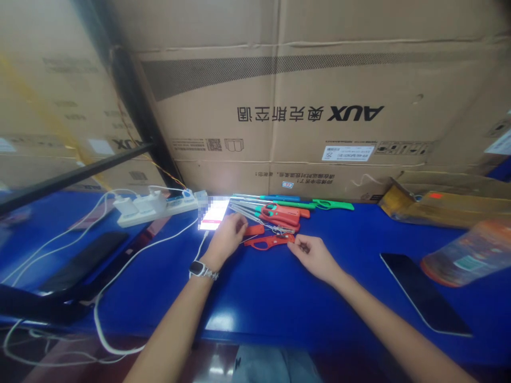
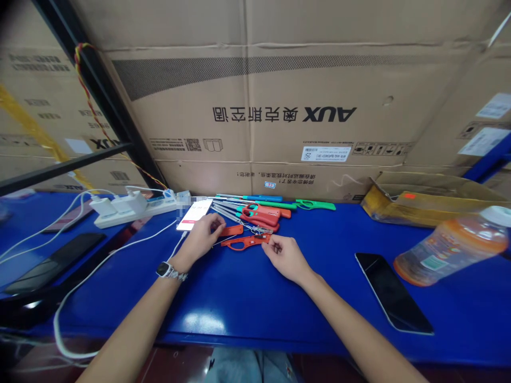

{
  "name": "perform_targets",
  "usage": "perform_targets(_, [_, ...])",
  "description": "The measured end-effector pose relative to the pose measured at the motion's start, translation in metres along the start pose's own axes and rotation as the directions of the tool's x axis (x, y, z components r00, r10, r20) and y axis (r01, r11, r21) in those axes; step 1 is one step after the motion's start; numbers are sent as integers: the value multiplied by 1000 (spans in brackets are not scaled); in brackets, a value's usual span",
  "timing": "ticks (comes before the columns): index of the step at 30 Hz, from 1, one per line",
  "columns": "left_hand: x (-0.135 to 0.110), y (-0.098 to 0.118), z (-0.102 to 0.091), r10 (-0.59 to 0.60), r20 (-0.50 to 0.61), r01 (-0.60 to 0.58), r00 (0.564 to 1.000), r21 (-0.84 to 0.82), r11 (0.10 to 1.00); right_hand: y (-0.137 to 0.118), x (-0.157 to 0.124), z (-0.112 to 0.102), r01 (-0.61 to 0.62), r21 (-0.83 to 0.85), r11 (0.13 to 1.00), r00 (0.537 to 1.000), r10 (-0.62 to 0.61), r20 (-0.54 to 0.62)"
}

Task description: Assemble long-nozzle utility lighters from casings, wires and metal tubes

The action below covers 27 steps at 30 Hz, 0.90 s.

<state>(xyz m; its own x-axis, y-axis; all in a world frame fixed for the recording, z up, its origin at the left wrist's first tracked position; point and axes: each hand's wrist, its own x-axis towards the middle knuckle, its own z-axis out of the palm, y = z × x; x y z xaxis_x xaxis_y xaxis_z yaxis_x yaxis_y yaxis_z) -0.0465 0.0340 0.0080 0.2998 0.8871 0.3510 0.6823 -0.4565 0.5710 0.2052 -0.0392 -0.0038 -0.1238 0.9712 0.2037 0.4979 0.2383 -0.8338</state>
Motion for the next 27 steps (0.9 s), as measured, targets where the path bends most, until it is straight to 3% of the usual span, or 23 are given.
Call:
perform_targets(5, [5,9,-5,33,46,-39,998,126,991,1,4,0,2,18,1000,1000,-2,-4])
perform_targets(11, [29,27,-14,72,161,-125,984,352,928,10,9,-1,9,32,999,999,-8,-44])
perform_targets(18, [31,14,2,84,109,-116,990,333,936,12,9,0,7,12,1000,999,-7,-53])
perform_targets(22, [29,3,2,126,113,-157,986,333,930,-2,13,-6,22,-238,971,999,-31,-37])
perform_targets(27, [36,4,3,188,140,-228,972,381,896,-18,34,-17,62,-560,826,997,-78,-6])
